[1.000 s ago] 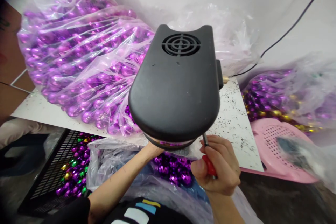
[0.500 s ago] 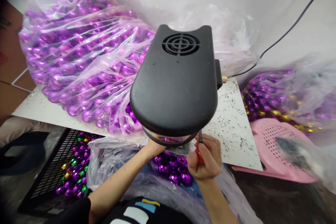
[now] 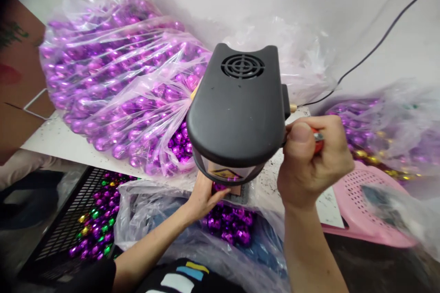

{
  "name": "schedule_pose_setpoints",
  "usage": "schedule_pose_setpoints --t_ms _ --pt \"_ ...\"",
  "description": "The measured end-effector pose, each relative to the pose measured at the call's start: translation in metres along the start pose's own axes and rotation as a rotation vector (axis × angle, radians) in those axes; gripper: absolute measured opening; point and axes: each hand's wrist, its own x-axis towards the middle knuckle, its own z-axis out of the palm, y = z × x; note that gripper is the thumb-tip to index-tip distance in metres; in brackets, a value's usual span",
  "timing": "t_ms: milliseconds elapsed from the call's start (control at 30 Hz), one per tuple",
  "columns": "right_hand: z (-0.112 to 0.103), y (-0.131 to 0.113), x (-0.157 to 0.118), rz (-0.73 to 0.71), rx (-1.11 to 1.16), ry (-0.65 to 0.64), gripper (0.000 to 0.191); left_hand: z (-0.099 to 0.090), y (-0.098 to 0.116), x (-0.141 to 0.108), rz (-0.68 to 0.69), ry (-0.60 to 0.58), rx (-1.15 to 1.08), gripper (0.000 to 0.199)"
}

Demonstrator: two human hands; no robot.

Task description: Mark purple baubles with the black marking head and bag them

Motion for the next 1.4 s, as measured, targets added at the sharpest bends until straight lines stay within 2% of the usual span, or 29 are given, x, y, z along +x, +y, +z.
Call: schedule_pose_setpoints --t_ms 100,200,267,300,367,400,433,500,567,633,700,800,867,1000,1233,1400 --pt "0.0 -0.002 -0.001 0.078 0.021 -0.01 0.055 -0.006 0.014 -0.03 0.101 -0.095 0.106 0.055" --pt "-0.002 -0.001 -0.005 0.083 -0.019 0.026 0.056 -0.019 0.023 -0.032 0.162 -0.184 0.121 0.071" --pt "-0.002 0.001 -0.005 0.071 -0.034 0.021 0.054 -0.034 0.017 -0.012 0.155 -0.123 0.118 0.073" --pt "-0.002 0.002 -0.005 0.064 -0.031 0.013 0.053 -0.043 0.01 0.004 0.128 -0.048 0.144 0.064" --pt "-0.002 0.003 -0.005 0.048 -0.02 0.001 0.05 -0.063 -0.01 0.04 0.008 0.165 0.256 0.045" --pt "-0.003 0.004 -0.006 0.045 -0.014 -0.003 0.049 -0.072 -0.022 0.058 -0.094 0.263 0.336 0.044" --pt "-0.003 0.004 -0.006 0.045 -0.01 -0.004 0.049 -0.08 -0.033 0.075 -0.192 0.295 0.414 0.047" --pt "-0.004 0.004 -0.007 0.054 -0.009 -0.004 0.047 -0.091 -0.049 0.098 -0.319 0.224 0.512 0.051" --pt "-0.005 0.004 -0.008 0.064 -0.005 -0.011 0.045 -0.096 -0.053 0.107 -0.343 0.154 0.48 0.05" --pt "-0.006 0.003 -0.008 0.059 -0.001 -0.027 0.043 -0.094 -0.047 0.1 -0.326 0.171 0.289 0.048" --pt "-0.005 0.004 -0.007 0.054 0.009 -0.04 0.042 -0.085 -0.036 0.083 -0.323 0.16 -0.005 0.048" --pt "-0.001 0.006 -0.003 0.073 0.027 -0.045 0.045 -0.064 -0.023 0.055 -0.349 -0.035 -0.317 0.048" --pt "0.003 0.008 0.0 0.086 0.019 -0.043 0.047 -0.049 -0.021 0.043 -0.352 -0.104 -0.315 0.046" --pt "0.006 0.008 0.005 0.082 -0.005 -0.047 0.049 -0.033 -0.022 0.037 -0.301 -0.071 -0.186 0.04" --pt "0.004 0.004 0.006 0.081 -0.017 -0.069 0.053 -0.03 -0.016 0.042 -0.26 -0.097 -0.163 0.036" --pt "0.006 0.005 0.004 0.111 0.011 -0.086 0.049 -0.032 -0.017 0.039 -0.365 -0.088 -0.217 0.041"
